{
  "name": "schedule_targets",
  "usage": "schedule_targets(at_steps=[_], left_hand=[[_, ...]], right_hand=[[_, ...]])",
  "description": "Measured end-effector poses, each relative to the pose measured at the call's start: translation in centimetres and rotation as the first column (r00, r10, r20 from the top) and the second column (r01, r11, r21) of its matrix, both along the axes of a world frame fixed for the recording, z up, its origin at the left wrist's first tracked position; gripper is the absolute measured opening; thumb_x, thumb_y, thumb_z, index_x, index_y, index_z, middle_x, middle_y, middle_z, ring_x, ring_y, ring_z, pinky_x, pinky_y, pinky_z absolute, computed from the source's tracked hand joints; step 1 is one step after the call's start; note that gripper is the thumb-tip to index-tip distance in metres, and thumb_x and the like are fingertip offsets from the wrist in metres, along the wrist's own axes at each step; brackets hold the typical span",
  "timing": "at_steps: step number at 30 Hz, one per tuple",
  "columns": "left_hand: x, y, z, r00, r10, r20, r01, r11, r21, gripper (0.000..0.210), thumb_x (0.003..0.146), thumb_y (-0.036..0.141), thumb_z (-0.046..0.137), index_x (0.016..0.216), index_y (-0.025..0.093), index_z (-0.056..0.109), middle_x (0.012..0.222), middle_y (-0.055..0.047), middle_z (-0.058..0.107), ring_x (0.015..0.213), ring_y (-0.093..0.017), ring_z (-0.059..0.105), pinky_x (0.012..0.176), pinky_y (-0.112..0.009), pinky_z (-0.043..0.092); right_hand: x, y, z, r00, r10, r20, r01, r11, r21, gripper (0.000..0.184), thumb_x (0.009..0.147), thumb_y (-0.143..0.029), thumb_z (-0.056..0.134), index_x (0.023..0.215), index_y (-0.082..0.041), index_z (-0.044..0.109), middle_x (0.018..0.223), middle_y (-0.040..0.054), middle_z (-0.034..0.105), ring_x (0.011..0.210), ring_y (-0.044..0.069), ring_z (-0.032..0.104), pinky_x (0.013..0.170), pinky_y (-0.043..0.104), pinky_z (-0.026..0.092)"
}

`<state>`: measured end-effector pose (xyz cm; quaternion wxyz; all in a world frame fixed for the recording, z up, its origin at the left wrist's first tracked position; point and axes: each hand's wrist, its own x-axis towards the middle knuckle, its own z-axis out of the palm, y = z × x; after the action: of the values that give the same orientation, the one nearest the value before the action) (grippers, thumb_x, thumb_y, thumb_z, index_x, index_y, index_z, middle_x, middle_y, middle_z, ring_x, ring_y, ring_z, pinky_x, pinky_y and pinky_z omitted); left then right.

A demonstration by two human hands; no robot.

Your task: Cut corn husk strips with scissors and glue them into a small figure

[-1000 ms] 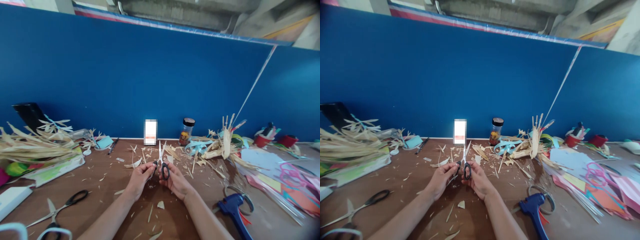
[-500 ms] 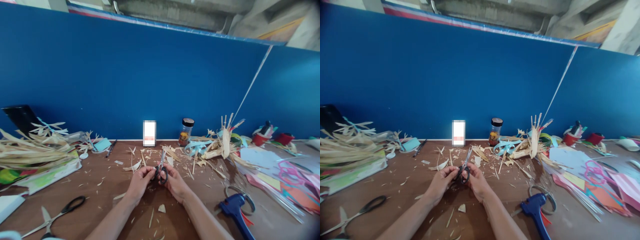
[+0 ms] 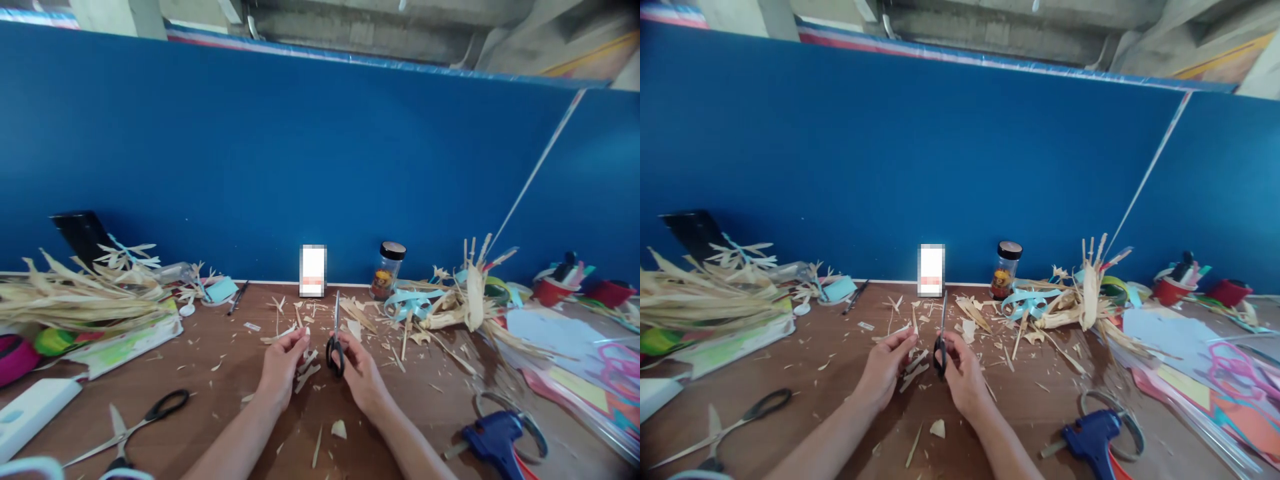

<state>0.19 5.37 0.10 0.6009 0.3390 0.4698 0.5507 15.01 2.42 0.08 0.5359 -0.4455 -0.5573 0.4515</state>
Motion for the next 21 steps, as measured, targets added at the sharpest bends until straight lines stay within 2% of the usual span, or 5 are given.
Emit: schedule_targets(at_steps=[4,9,11,15,21], left_hand=[[0.0,-0.1,0.3,1.000,0.014,-0.016,-0.013,0.999,0.038,0.033,0.061,0.037,0.069,0.083,0.014,0.063,0.049,0.006,0.046,0.041,-0.003,0.036,0.039,-0.015,0.028],[0.3,-0.3,1.1,0.999,0.012,0.053,-0.012,1.000,-0.006,0.026,0.060,0.035,0.069,0.071,0.014,0.059,0.045,0.008,0.040,0.038,-0.002,0.033,0.039,-0.014,0.028],[0.4,-0.4,1.3,0.996,0.015,0.083,-0.012,1.000,-0.029,0.024,0.059,0.033,0.070,0.068,0.013,0.059,0.046,0.007,0.043,0.039,-0.002,0.036,0.040,-0.014,0.029],[0.4,-0.6,1.5,0.991,0.036,0.132,-0.025,0.996,-0.089,0.025,0.056,0.031,0.072,0.068,0.013,0.059,0.054,0.006,0.050,0.042,-0.002,0.041,0.042,-0.014,0.034],[0.4,-0.7,1.2,0.973,0.018,0.229,0.002,0.996,-0.085,0.026,0.056,0.030,0.073,0.071,0.014,0.060,0.054,0.005,0.052,0.043,-0.003,0.044,0.043,-0.015,0.036]], right_hand=[[-0.2,-0.3,-0.1,0.998,0.058,0.022,-0.058,0.998,-0.022,0.028,0.082,-0.026,0.050,0.110,-0.023,0.049,0.089,0.0040,0.063,0.083,0.019,0.059,0.079,0.032,0.045],[-0.8,-1.2,0.7,0.980,0.030,0.196,-0.047,0.996,0.081,0.031,0.082,-0.020,0.044,0.113,-0.021,0.047,0.100,0.0054,0.060,0.092,0.018,0.057,0.083,0.031,0.044],[-1.1,-1.4,0.9,0.972,0.036,0.234,-0.056,0.995,0.082,0.032,0.080,-0.020,0.048,0.112,-0.020,0.047,0.099,0.0055,0.060,0.089,0.018,0.058,0.078,0.028,0.046],[-1.7,-1.7,1.1,0.965,0.084,0.249,-0.084,0.996,-0.011,0.026,0.077,-0.023,0.054,0.102,-0.019,0.050,0.078,0.0008,0.061,0.070,0.015,0.057,0.062,0.023,0.045],[-2.0,-2.1,1.3,0.948,0.122,0.293,-0.118,0.993,-0.031,0.026,0.072,-0.019,0.057,0.098,-0.019,0.053,0.072,-0.0016,0.059,0.065,0.013,0.053,0.058,0.020,0.041]])
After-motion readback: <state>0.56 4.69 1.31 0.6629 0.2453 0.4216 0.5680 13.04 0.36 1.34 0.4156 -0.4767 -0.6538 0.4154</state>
